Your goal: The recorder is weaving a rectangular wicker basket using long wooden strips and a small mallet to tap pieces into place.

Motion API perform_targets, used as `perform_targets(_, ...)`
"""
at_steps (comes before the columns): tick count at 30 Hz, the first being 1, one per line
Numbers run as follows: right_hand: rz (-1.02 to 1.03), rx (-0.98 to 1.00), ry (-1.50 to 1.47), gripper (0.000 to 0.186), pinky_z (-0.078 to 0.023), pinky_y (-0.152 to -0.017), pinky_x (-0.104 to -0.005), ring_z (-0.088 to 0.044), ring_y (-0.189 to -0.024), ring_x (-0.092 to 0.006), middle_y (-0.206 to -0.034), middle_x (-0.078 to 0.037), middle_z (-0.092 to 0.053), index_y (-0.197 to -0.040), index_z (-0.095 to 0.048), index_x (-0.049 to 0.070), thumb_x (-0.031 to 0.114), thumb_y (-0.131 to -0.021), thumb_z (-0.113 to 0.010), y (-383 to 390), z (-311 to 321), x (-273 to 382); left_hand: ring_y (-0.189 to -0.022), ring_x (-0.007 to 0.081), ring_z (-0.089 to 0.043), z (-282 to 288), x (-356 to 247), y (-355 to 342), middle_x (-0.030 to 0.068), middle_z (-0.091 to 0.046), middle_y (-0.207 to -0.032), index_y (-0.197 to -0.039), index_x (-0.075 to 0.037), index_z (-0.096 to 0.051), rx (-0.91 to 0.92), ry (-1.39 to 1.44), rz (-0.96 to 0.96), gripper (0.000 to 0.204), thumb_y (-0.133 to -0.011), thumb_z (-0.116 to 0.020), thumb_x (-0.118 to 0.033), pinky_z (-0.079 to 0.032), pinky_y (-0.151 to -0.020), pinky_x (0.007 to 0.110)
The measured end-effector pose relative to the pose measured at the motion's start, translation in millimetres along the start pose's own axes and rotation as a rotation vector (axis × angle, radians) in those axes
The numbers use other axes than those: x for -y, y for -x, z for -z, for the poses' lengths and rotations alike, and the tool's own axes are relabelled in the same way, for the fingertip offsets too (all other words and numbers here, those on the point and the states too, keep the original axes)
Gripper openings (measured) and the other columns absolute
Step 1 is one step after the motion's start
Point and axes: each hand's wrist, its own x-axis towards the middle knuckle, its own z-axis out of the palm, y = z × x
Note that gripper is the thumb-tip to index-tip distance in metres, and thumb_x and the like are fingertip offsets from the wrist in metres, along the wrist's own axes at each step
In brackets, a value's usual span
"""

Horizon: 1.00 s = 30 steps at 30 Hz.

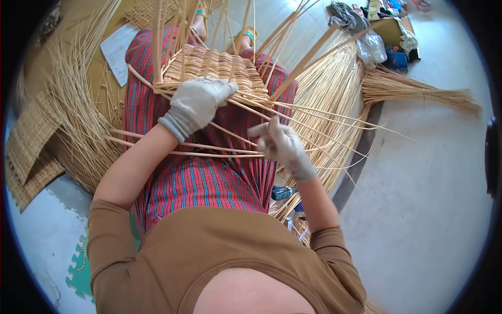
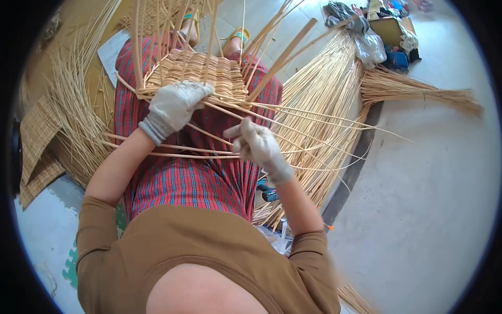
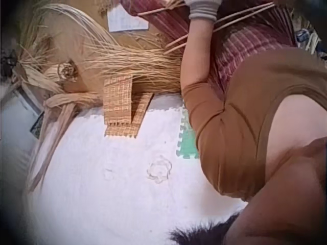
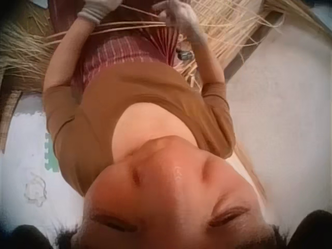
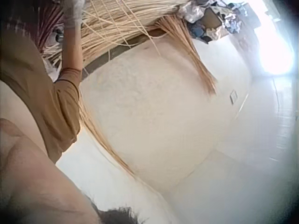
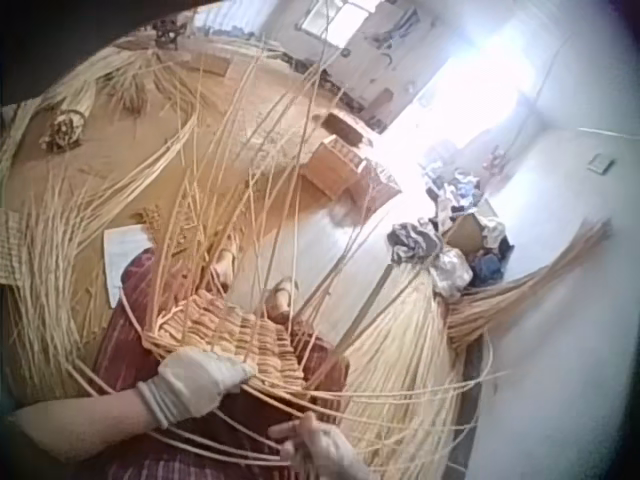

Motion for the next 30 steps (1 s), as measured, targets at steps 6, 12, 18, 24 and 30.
perform_targets(6, 0.725, -0.514, 0.07, 0.067, -0.056, -0.076, -0.0309, -0.067, -0.082, -0.0145, -0.093, -0.011, -0.075, -0.145, -0.061, -0.001, 0.054, -0.107, -0.059, 6.7, 1.5, -19.9, -0.105, 0.0349, -0.074, 27.5, 0.2, -18.4, 0.0144, -0.076, -0.115, -0.131, -0.018, -0.068, 0.322, 0.057, 0.114, 0.037, -0.094, -0.071, -0.018, -0.059, -0.089, 0.047)
perform_targets(12, 0.701, -1.335, 0.824, 0.107, -0.058, -0.079, -0.0333, -0.068, -0.083, -0.0183, -0.102, -0.015, -0.073, -0.167, -0.019, -0.001, 0.027, -0.091, -0.087, -33.8, 72.0, 9.2, -0.104, 0.035, -0.074, 33.2, -7.2, -29.4, 0.0139, -0.077, -0.113, -0.128, -0.02, -0.072, 0.332, -0.054, 0.195, 0.038, -0.094, -0.06, -0.009, -0.06, -0.089, 0.046)
perform_targets(18, 1.139, -0.989, 0.842, 0.062, -0.058, -0.084, -0.039, -0.073, -0.089, -0.022, -0.117, -0.017, -0.077, -0.15, -0.054, 0.005, 0.018, -0.094, -0.075, -80.9, 2.9, 112.1, -0.101, 0.0359, -0.075, 15.4, -5.6, -12.5, 0.0145, -0.077, -0.107, -0.13, -0.017, -0.071, 0.043, 0.074, 0.153, 0.037, -0.098, -0.055, -0.009, -0.06, -0.084, 0.046)
perform_targets(24, 0.999, -0.771, 0.937, 0.029, -0.059, -0.075, -0.0494, -0.074, -0.08, -0.0417, -0.08, -0.023, -0.074, -0.083, -0.077, 0.004, 0.025, -0.094, -0.059, -144.3, -61.7, 202.1, -0.123, 0.0242, -0.062, 3.5, -26.9, 4.9, 0.0057, -0.067, -0.116, -0.136, -0.013, -0.067, -0.15, -0.206, 0.029, 0.053, -0.086, -0.076, -0.028, -0.037, -0.12, 0.055)
perform_targets(30, 0.952, -0.691, 0.528, 0.028, -0.056, -0.075, -0.0471, -0.073, -0.076, -0.0374, -0.077, -0.02, -0.074, -0.095, -0.074, 0.003, 0.027, -0.1, -0.059, -174.4, -27.2, 177.0, -0.107, 0.0227, -0.064, -17.7, -52.1, -30.7, 0.003, -0.062, -0.107, -0.137, -0.014, -0.064, -0.106, -0.17, 0.14, 0.045, -0.092, -0.061, -0.016, -0.046, -0.103, 0.046)
